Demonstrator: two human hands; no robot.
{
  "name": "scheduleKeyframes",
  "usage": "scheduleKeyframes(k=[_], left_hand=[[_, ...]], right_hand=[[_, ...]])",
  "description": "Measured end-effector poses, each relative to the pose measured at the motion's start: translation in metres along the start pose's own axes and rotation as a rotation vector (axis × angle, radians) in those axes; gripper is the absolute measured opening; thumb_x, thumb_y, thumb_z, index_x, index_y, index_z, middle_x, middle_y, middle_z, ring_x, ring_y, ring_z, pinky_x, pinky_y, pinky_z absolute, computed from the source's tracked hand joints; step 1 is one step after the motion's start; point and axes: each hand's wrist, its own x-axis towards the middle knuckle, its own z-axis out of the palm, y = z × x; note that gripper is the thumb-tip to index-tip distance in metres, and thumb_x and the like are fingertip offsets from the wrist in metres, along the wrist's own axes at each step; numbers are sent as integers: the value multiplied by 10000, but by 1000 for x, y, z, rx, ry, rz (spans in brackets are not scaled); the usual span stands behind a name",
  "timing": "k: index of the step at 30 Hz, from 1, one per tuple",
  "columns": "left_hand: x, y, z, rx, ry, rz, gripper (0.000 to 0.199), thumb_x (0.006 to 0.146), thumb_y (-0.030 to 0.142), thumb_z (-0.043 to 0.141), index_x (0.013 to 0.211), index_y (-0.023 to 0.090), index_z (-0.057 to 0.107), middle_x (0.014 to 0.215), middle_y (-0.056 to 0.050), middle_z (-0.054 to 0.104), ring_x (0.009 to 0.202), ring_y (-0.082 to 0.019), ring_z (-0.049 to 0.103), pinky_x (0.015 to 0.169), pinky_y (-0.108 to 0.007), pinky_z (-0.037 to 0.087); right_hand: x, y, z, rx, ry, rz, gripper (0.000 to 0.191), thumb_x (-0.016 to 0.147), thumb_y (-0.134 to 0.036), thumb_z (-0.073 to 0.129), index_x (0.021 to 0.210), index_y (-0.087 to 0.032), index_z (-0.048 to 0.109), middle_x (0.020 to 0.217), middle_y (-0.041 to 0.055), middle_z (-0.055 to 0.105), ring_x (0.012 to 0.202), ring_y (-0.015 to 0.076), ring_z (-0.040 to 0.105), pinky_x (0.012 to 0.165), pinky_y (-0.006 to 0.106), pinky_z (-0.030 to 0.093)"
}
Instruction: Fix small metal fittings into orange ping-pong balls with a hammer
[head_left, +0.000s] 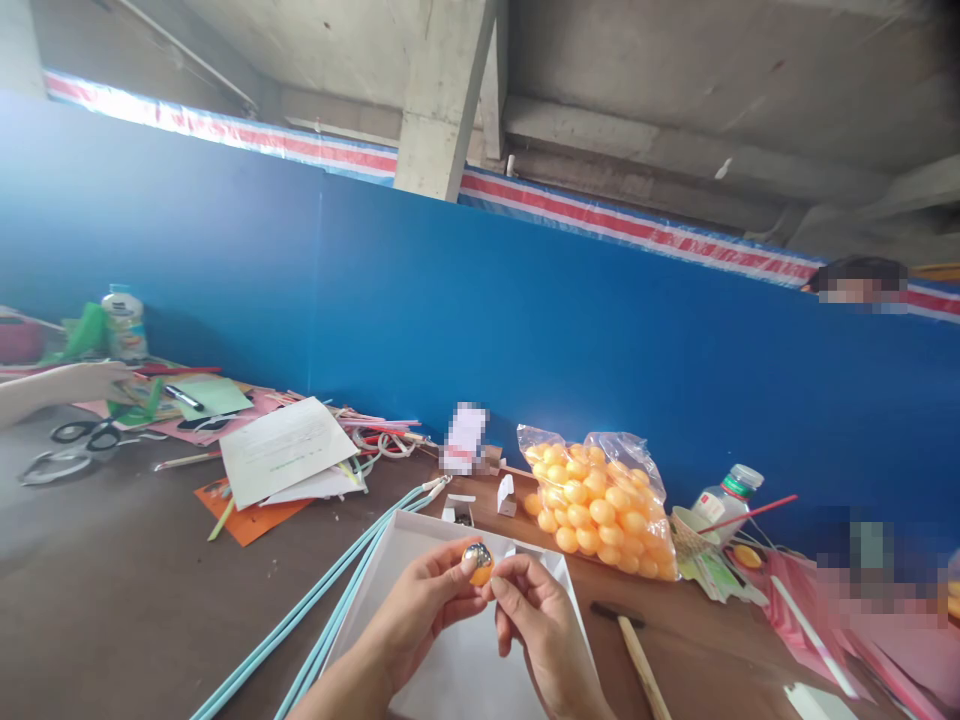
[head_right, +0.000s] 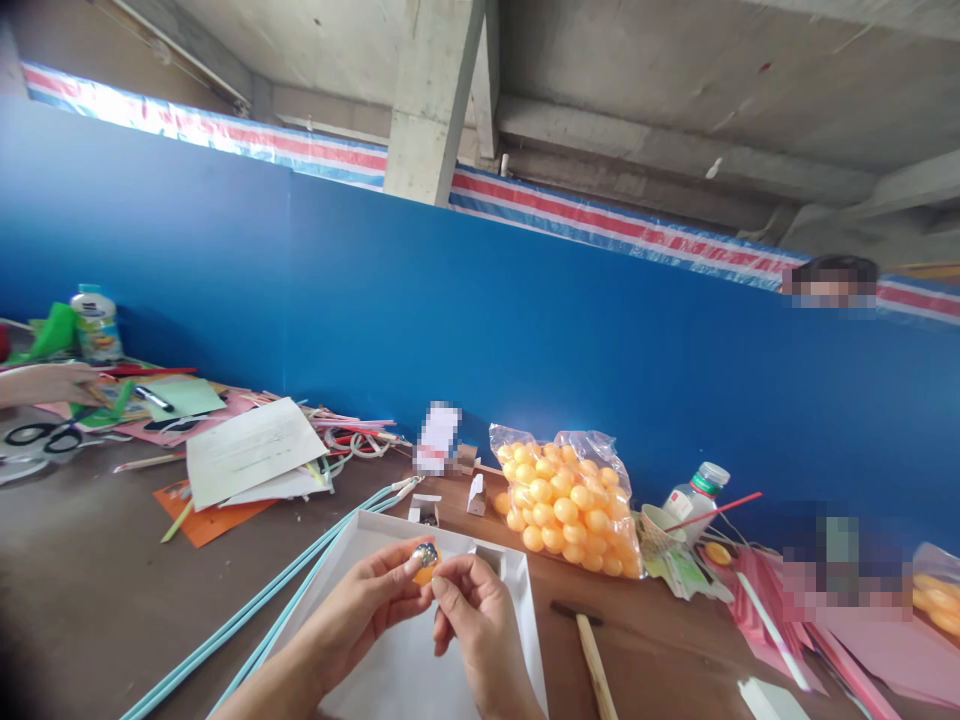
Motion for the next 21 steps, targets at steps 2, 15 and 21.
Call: scheduleKeyframes(k=[2, 15, 21], left_hand=[[2, -2, -1, 6, 0, -13, 396, 733, 310, 714, 1081, 139, 636, 925, -76, 662, 712, -120, 635, 761, -273, 526], [2, -2, -2, 71, 18, -2, 417, 692, 368, 738, 1050, 173, 649, 1013, -73, 662, 762, -142, 648, 772, -294, 508], [1, -1, -2, 97, 30, 14, 420, 681, 394, 738, 1034, 185, 652, 1029, -71, 663, 785, -150, 643, 789, -300, 493]], right_hand=[[1, 1, -1, -6, 5, -2, 206, 818, -362, 611, 795, -163, 563, 706, 8, 637, 434, 44, 448, 433, 185, 347], [4, 6, -5, -56, 20, 39, 227, 806, -388, 627, 779, -167, 583, 533, -41, 552, 414, 46, 423, 398, 164, 327], [5, 6, -5, -62, 26, 59, 247, 797, -404, 633, 763, -165, 581, 451, -65, 488, 400, 46, 408, 408, 163, 314]])
